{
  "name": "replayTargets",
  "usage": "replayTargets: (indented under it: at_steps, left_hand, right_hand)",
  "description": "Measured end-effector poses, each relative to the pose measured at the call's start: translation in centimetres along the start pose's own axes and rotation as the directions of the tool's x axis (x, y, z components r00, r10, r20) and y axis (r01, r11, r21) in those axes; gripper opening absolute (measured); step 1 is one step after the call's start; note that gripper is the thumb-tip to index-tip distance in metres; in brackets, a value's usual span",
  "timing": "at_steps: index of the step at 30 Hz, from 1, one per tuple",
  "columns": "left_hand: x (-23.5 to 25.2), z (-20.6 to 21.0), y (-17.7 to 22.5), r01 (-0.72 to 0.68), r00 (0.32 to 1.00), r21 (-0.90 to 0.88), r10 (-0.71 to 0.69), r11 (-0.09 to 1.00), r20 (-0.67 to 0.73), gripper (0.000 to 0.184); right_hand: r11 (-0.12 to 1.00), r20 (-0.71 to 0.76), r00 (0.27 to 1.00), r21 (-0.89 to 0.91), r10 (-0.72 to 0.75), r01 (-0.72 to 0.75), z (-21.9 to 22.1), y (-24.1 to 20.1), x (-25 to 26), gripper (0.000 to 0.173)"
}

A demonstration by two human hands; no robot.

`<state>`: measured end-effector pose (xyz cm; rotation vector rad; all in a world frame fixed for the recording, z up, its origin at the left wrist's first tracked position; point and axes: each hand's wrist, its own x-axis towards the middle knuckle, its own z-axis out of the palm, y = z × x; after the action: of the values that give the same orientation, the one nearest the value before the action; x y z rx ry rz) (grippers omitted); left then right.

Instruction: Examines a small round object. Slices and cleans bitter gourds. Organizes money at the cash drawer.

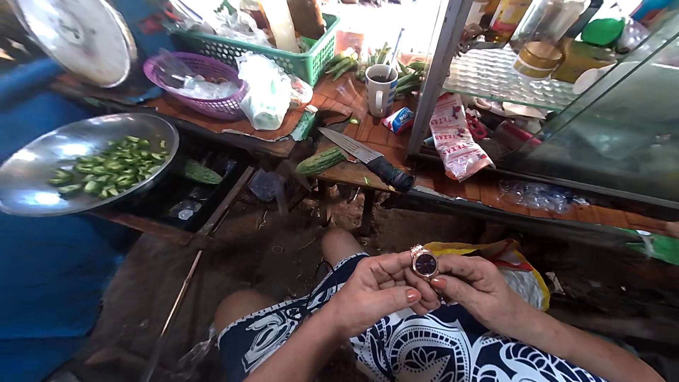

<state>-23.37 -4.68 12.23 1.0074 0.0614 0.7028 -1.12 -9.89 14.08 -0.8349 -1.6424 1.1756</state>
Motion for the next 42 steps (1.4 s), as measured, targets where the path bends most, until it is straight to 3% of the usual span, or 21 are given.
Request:
replayTargets:
  at_steps: [9,15,20,26,28,30,35,39,42]
  left_hand:
    - [0.1,-0.3,0.0,-0.04,0.999,0.088,0.041,0.995,-0.011,0.038]
    - [0.0,-0.7,0.6,-0.057,0.995,0.138,0.068,0.989,-0.075,0.041]
    - [-0.3,-1.6,2.7,-0.092,0.977,0.255,0.137,0.963,-0.165,0.038]
    - [-2.4,-3.3,5.6,-0.002,0.939,0.419,0.145,0.908,-0.311,0.034]
    - [-3.7,-4.2,6.3,0.06,0.905,0.479,0.154,0.876,-0.396,0.033]
    - [-5.1,-5.1,6.8,0.12,0.853,0.509,0.174,0.853,-0.492,0.034]
    - [-8.6,-7.4,7.3,0.26,0.664,0.476,0.202,0.84,-0.72,0.035]
    - [-10.8,-9.3,6.5,0.298,0.526,0.397,0.198,0.868,-0.827,0.033]
    - [-11.1,-10.0,6.5,0.326,0.488,0.386,0.197,0.863,-0.851,0.032]
  right_hand:
    - [0.997,-0.013,0.997,-0.012,-0.08,0.08,-1.1,-1.2,0.6,0.024]
    - [0.92,-0.176,0.956,-0.358,-0.234,0.159,-5.1,-4.2,3.1,0.024]
    - [0.628,-0.269,0.913,-0.778,-0.306,-0.019,-10.1,-7.8,8.6,0.022]
    - [0.416,-0.47,0.878,-0.819,-0.092,-0.395,-15.6,-7.5,18.0,0.033]
    - [0.354,-0.513,0.858,-0.805,-0.012,-0.476,-16.2,-7.1,20.3,0.031]
    - [0.276,-0.518,0.855,-0.825,-0.025,-0.492,-16.9,-6.4,21.5,0.03]
    - [0.131,-0.467,0.882,-0.88,-0.068,-0.456,-18.1,-4.9,24.0,0.03]
    - [0.039,-0.486,0.874,-0.873,0.002,-0.486,-18.2,-4.9,25.1,0.028]
    - [-0.021,-0.503,0.864,-0.864,0.031,-0.503,-18.1,-5.0,25.2,0.03]
